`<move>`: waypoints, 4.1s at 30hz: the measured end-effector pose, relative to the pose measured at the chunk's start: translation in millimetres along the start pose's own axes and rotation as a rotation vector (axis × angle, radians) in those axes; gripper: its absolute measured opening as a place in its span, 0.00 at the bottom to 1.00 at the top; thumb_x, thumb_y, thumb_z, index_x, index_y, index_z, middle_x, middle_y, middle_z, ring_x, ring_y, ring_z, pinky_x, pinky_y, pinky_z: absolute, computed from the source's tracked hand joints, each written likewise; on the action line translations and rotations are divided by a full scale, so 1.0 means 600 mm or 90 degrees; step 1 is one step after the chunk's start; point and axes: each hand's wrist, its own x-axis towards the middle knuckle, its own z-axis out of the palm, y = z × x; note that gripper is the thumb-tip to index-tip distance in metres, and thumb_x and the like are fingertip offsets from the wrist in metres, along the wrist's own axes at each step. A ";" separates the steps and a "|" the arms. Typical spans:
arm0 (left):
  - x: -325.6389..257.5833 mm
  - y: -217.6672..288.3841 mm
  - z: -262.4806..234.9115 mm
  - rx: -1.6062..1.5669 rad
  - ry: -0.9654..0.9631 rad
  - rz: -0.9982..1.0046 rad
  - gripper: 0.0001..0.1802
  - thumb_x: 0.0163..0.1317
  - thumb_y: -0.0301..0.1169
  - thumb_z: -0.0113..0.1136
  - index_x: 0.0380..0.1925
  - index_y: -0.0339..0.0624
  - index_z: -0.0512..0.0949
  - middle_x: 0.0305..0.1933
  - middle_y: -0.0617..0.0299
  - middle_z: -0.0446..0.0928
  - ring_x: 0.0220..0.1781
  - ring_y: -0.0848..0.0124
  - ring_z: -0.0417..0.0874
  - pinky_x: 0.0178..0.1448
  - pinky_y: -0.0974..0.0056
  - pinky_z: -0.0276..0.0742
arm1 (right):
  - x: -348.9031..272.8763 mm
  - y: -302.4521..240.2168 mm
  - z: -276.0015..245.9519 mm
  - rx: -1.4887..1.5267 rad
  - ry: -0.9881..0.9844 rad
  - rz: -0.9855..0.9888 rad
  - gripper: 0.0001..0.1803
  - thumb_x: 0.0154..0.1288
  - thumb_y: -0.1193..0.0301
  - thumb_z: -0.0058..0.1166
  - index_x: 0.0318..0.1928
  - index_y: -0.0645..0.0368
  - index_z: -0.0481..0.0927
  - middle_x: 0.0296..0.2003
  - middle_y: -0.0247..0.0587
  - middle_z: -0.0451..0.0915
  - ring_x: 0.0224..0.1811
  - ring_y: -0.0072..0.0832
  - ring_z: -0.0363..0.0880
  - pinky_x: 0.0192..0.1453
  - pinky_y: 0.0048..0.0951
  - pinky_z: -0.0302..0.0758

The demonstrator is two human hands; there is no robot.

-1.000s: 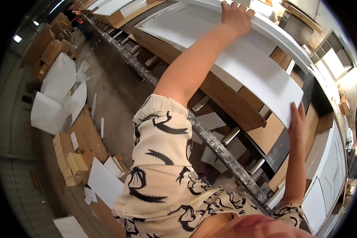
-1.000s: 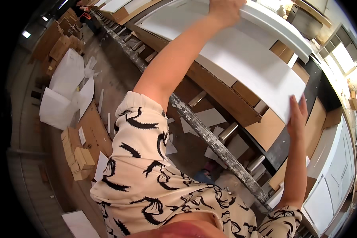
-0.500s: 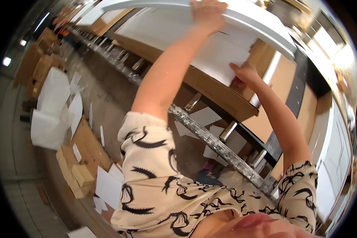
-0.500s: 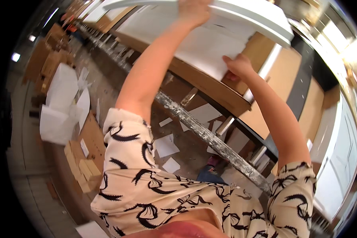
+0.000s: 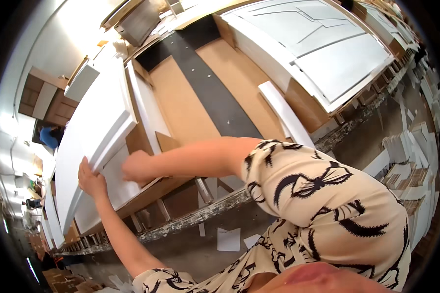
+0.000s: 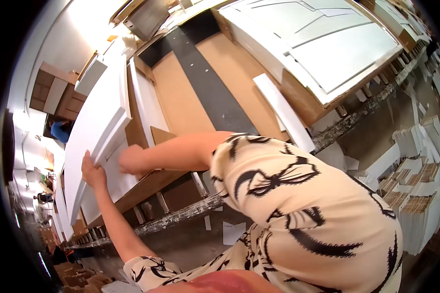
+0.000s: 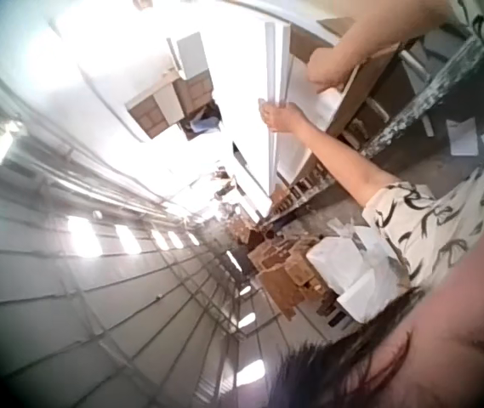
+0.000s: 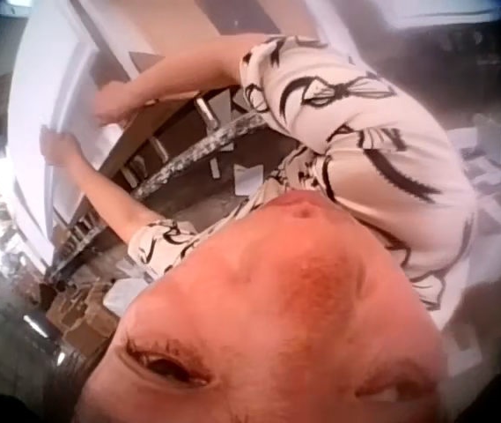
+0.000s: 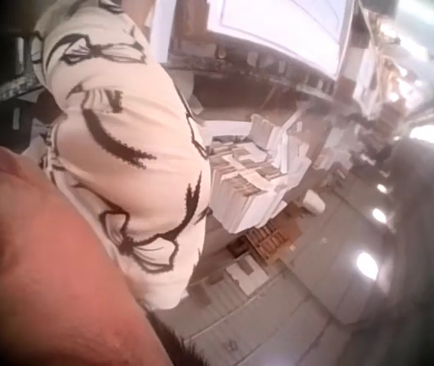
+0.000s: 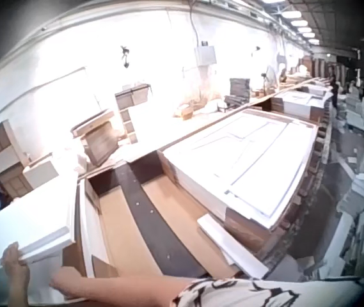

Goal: The person places foam pieces and white furniture panels into a cardboard box on a conveyor belt.

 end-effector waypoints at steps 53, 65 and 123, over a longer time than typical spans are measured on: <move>-0.584 2.555 -0.619 -0.729 -0.613 1.231 0.15 0.51 0.31 0.61 0.41 0.44 0.76 0.40 0.57 0.78 0.43 0.58 0.78 0.51 0.51 0.66 | -2.477 0.277 0.080 0.447 0.818 1.501 0.11 0.54 0.64 0.53 0.29 0.61 0.79 0.29 0.47 0.79 0.33 0.44 0.77 0.38 0.40 0.73; -0.756 2.992 -0.663 -0.570 -0.801 1.417 0.16 0.51 0.36 0.60 0.40 0.41 0.77 0.42 0.50 0.78 0.46 0.54 0.77 0.50 0.57 0.73 | -2.683 0.469 -0.035 0.832 1.132 1.392 0.14 0.59 0.65 0.50 0.24 0.62 0.75 0.17 0.41 0.73 0.16 0.29 0.74 0.16 0.31 0.68; -0.472 3.490 -0.842 -0.940 -0.697 0.704 0.57 0.31 0.46 0.76 0.62 0.38 0.55 0.59 0.44 0.58 0.58 0.49 0.65 0.59 0.55 0.65 | -3.103 0.912 -0.898 0.506 1.519 0.489 0.20 0.65 0.73 0.47 0.55 0.68 0.65 0.52 0.43 0.70 0.52 0.28 0.70 0.58 0.30 0.65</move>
